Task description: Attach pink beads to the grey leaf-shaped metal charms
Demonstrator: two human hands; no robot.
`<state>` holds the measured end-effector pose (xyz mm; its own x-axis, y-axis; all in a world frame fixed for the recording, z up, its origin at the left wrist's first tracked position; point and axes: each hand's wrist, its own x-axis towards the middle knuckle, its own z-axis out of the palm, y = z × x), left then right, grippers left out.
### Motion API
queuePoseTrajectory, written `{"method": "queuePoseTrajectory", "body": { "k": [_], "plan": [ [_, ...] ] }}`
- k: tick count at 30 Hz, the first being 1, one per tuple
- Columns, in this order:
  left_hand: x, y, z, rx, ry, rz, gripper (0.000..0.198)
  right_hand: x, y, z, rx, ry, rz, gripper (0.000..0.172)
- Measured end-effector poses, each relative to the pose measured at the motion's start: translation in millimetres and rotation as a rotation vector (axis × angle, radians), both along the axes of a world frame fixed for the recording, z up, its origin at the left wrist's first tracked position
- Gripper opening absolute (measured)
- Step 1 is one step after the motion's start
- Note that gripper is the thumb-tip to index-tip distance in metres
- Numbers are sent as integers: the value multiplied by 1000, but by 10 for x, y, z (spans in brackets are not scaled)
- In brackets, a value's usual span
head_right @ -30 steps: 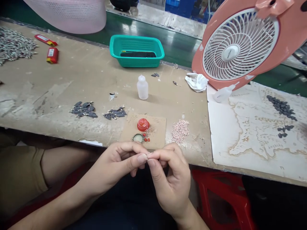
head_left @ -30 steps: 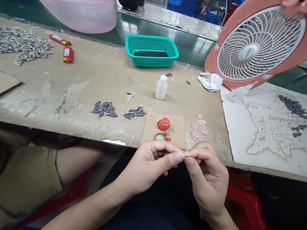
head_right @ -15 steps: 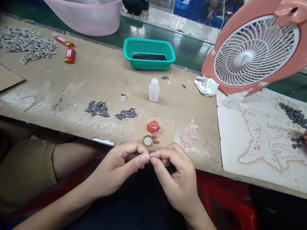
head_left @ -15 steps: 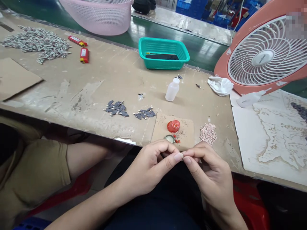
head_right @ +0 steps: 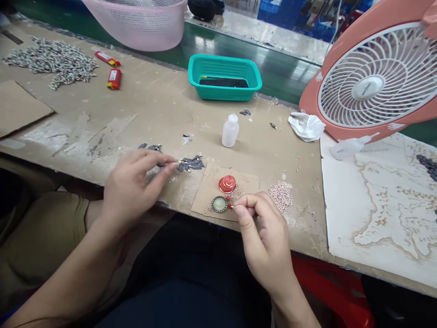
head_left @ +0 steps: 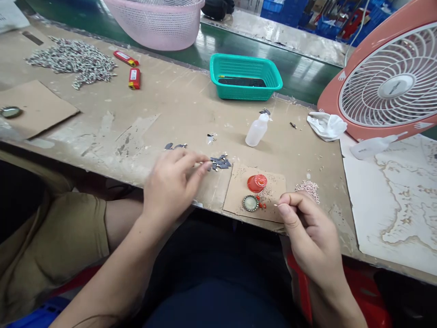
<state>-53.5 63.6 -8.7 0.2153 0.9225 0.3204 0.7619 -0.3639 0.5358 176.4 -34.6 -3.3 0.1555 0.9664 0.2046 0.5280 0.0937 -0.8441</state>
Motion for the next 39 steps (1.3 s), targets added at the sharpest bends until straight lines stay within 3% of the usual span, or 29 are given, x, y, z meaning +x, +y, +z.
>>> {"method": "queuePoseTrajectory", "body": {
  "k": [2,4,11,14,21,28,39],
  "plan": [
    [-109,131,-58,66,213,59,22,37,43,1,9,-50,-49,10],
    [-159,184,-104,76,305,51,22,66,95,4,20,-111,-79,12],
    [-115,102,-136,87,311,37,16,76,263,38,13,-362,-74,17],
    [-130,84,-126,85,269,24,13,63,303,63,-27,-429,-47,19],
    [-189,11,-89,52,-33,-9,7,23,374,112,-55,-561,-18,17],
    [-195,-64,-67,-25,-16,-191,23,6,404,147,-65,-672,-12,19],
    [-182,-113,-49,-85,-171,-252,19,-20,394,186,-83,-776,-27,20]
  ]
}}
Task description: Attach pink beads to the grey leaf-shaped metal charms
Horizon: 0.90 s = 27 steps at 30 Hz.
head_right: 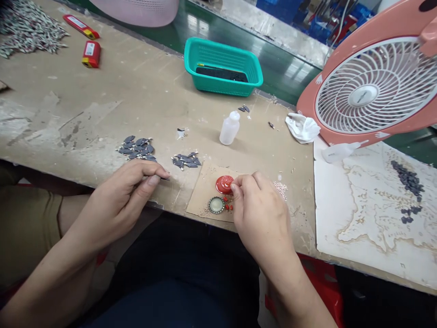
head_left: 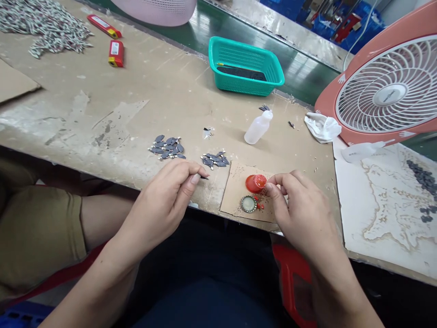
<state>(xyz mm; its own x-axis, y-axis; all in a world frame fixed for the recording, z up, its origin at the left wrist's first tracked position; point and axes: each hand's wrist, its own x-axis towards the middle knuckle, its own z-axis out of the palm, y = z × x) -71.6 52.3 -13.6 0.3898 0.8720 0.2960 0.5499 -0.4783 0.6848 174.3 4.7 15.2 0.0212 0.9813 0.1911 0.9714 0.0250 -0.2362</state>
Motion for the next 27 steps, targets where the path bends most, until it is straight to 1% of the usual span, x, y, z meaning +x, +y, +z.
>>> {"method": "queuePoseTrajectory", "body": {
  "k": [9,14,16,19,22,25,27],
  "plan": [
    [21,-23,-25,-35,-18,18,19,-38,8,47,-58,-97,2,17],
    [32,-34,-23,-23,-37,6,20,-33,9,45,-38,-99,14,18],
    [45,-45,-23,-38,-67,7,21,-22,5,51,-17,-63,15,17],
    [73,-82,-25,-106,-159,53,22,5,-17,67,18,124,19,16],
    [121,-134,-23,-277,-359,89,21,21,-74,71,-10,484,-18,18],
    [209,-186,-1,-451,-591,36,14,0,-164,45,-74,883,-83,21],
    [290,-220,26,-517,-700,-9,12,-29,-231,23,-97,1073,-103,20]
  ]
}}
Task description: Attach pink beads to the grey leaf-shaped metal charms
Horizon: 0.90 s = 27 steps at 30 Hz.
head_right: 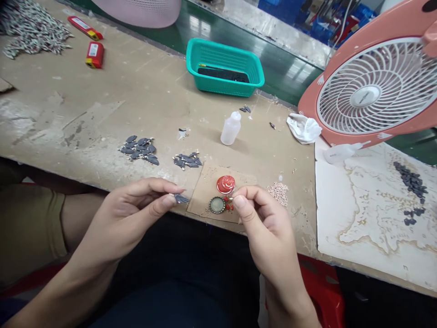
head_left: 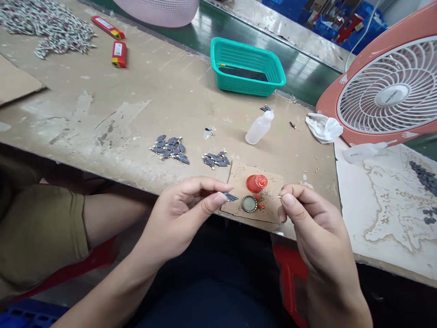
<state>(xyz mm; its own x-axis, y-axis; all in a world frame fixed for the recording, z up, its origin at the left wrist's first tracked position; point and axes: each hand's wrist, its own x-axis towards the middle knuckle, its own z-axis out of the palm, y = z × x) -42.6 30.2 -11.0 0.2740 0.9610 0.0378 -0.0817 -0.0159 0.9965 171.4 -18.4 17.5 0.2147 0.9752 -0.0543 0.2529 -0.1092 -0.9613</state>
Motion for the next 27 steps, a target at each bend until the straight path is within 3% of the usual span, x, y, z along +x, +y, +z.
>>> {"method": "queuePoseTrajectory", "body": {
  "k": [5,12,20,27],
  "plan": [
    [176,-84,77,-65,-101,-47,18,-40,-121,-27,-10,147,-21,18],
    [204,-120,87,-44,-45,42,21,67,-189,-99,25,-244,-61,15],
    [331,-197,138,16,-3,-54,23,-67,-366,-27,101,73,-80,8],
    [400,-279,213,45,-7,-99,29,-167,-408,37,150,-4,-30,6]
  ]
}}
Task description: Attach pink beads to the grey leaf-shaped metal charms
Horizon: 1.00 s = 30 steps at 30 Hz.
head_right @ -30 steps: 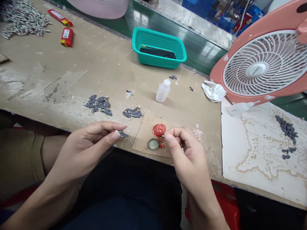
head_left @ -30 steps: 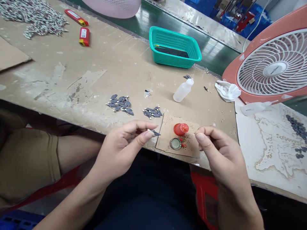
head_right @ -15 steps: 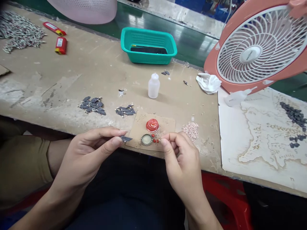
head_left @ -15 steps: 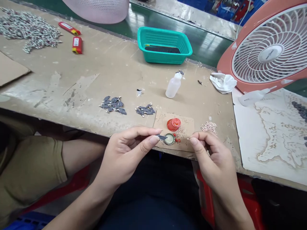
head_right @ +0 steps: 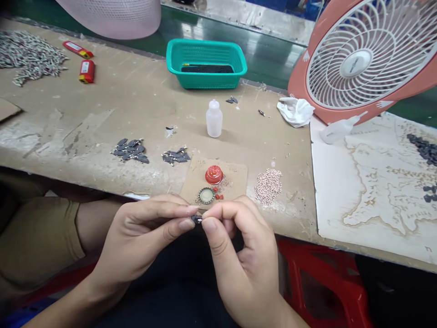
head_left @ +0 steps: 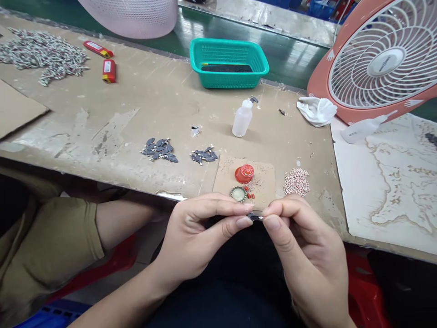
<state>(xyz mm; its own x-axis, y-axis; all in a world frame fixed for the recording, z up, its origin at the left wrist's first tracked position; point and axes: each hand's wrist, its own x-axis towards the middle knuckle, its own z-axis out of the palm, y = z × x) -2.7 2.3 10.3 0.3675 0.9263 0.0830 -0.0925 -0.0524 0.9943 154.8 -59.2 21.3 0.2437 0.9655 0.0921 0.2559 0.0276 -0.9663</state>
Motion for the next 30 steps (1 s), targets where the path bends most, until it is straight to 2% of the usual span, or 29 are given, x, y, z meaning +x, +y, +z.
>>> {"method": "queuePoseTrajectory", "body": {
  "k": [10,24,30],
  "plan": [
    [29,-20,-12,39,-8,21,33,-11,3,-22,-2,-74,7,7],
    [46,-58,-44,115,40,40,27,7,-4,-27,22,-156,-2,7],
    [20,-121,-123,115,88,70,42,21,-7,-32,17,-250,1,8]
  ]
}}
